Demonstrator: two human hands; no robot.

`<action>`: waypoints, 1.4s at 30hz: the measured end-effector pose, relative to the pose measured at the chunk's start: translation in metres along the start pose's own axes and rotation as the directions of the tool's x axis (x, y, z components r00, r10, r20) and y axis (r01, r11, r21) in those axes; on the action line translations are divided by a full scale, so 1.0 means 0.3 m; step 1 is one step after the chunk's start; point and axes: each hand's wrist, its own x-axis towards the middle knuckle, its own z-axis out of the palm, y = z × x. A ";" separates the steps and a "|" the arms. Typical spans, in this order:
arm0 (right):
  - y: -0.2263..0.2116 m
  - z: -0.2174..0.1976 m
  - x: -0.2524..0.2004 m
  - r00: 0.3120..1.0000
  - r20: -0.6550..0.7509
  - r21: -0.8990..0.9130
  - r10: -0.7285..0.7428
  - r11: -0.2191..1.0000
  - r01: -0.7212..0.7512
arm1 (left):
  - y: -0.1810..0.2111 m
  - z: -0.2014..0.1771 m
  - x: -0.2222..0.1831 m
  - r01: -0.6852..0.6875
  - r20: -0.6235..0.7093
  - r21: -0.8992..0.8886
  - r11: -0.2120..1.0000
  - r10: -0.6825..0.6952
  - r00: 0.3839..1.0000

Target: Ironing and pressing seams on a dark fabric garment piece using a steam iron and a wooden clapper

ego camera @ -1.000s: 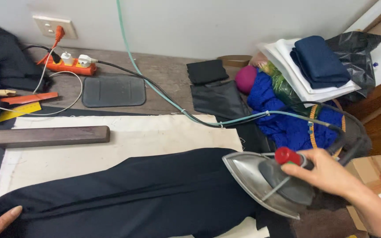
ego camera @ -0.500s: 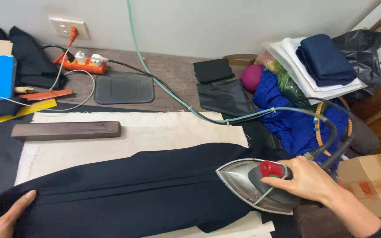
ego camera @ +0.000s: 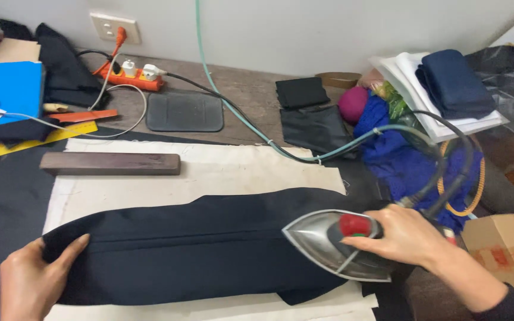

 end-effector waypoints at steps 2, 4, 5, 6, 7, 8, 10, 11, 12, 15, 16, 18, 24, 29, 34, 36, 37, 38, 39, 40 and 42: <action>0.032 0.016 -0.002 0.994 -0.018 0.002 0.107 0.994 -0.107 | 0.024 -0.011 -0.007 -0.036 0.007 0.031 0.999 0.036 0.999; -0.017 -0.010 -0.008 0.994 -0.003 0.004 0.113 0.994 -0.113 | 0.023 -0.018 -0.012 -0.046 -0.011 -0.015 0.999 0.046 0.999; -0.038 -0.023 -0.013 0.991 0.016 0.006 0.132 0.991 -0.132 | 0.027 -0.014 -0.011 -0.064 -0.020 -0.064 0.996 0.063 0.998; -0.051 -0.015 -0.002 0.991 0.016 0.004 0.132 0.991 -0.132 | 0.036 -0.014 -0.013 -0.063 -0.019 -0.066 0.996 0.062 0.998; -0.065 -0.007 0.010 0.998 -0.017 -0.013 0.067 0.998 -0.067 | 0.044 -0.013 -0.014 -0.018 0.012 0.030 0.999 0.018 1.000; -0.086 0.001 0.025 0.999 -0.050 -0.029 -0.003 1.000 0.001 | 0.047 -0.018 -0.013 0.026 0.036 0.127 0.992 -0.031 0.999; -0.183 -0.032 0.027 0.996 -0.048 -0.065 -0.069 0.996 0.066 | 0.071 -0.037 -0.022 0.060 0.058 0.154 0.986 -0.070 0.996; -0.230 -0.048 0.027 0.990 -0.045 -0.099 -0.132 0.987 0.127 | 0.084 -0.045 -0.029 0.089 0.080 0.180 0.980 -0.105 0.991; -0.283 -0.059 0.030 0.990 -0.047 -0.103 -0.136 0.986 0.131 | 0.096 -0.049 -0.030 0.094 0.077 0.177 0.980 -0.109 0.991; -0.431 -0.085 0.031 0.979 -0.046 -0.109 -0.197 0.976 0.191 | 0.106 -0.063 -0.037 0.090 0.099 0.195 0.977 -0.111 0.989; -0.472 -0.094 0.030 0.973 -0.049 -0.097 -0.225 0.971 0.220 | 0.098 -0.054 -0.033 0.084 0.090 0.190 0.978 -0.102 0.991; -0.509 -0.100 0.027 0.966 -0.048 -0.088 -0.254 0.965 0.249 | 0.087 -0.039 -0.029 0.081 0.084 0.185 0.979 -0.098 0.992; -0.381 -0.082 0.018 0.984 -0.016 -0.115 -0.178 0.978 0.175 | 0.101 -0.069 -0.042 0.045 0.086 0.200 0.979 -0.064 0.994; -0.226 -0.026 0.038 1.000 -0.009 -0.123 0.026 0.992 -0.027 | 0.060 -0.062 -0.009 0.012 0.111 0.039 0.999 -0.016 0.994; -0.358 -0.071 0.025 1.000 0.004 -0.101 -0.002 0.995 0.003 | 0.049 -0.056 0.008 0.002 0.137 -0.033 0.999 0.003 0.991; -0.431 -0.091 0.026 0.999 0.005 -0.096 -0.039 0.995 0.039 | 0.048 -0.053 0.014 0.012 0.149 -0.072 0.997 -0.001 0.989; -0.467 -0.093 0.031 0.997 -0.014 -0.118 -0.081 0.990 0.079 | 0.045 -0.049 0.019 0.017 0.159 -0.082 0.996 -0.004 0.987; -0.504 -0.095 0.035 0.992 -0.030 -0.141 -0.125 0.983 0.119 | 0.041 -0.047 0.022 0.025 0.168 -0.091 0.996 -0.009 0.986; -0.549 -0.101 0.036 0.991 -0.030 -0.142 -0.127 0.982 0.122 | 0.036 -0.046 0.020 0.027 0.167 -0.091 0.995 -0.012 0.986; -0.594 -0.109 0.039 0.982 -0.039 -0.135 -0.183 0.975 0.176 | 0.032 -0.043 0.021 0.007 0.156 -0.128 0.992 0.013 0.988; -0.686 -0.126 0.045 0.969 -0.047 -0.129 -0.243 0.963 0.235 | 0.027 -0.040 0.025 -0.009 0.141 -0.163 0.987 0.032 0.989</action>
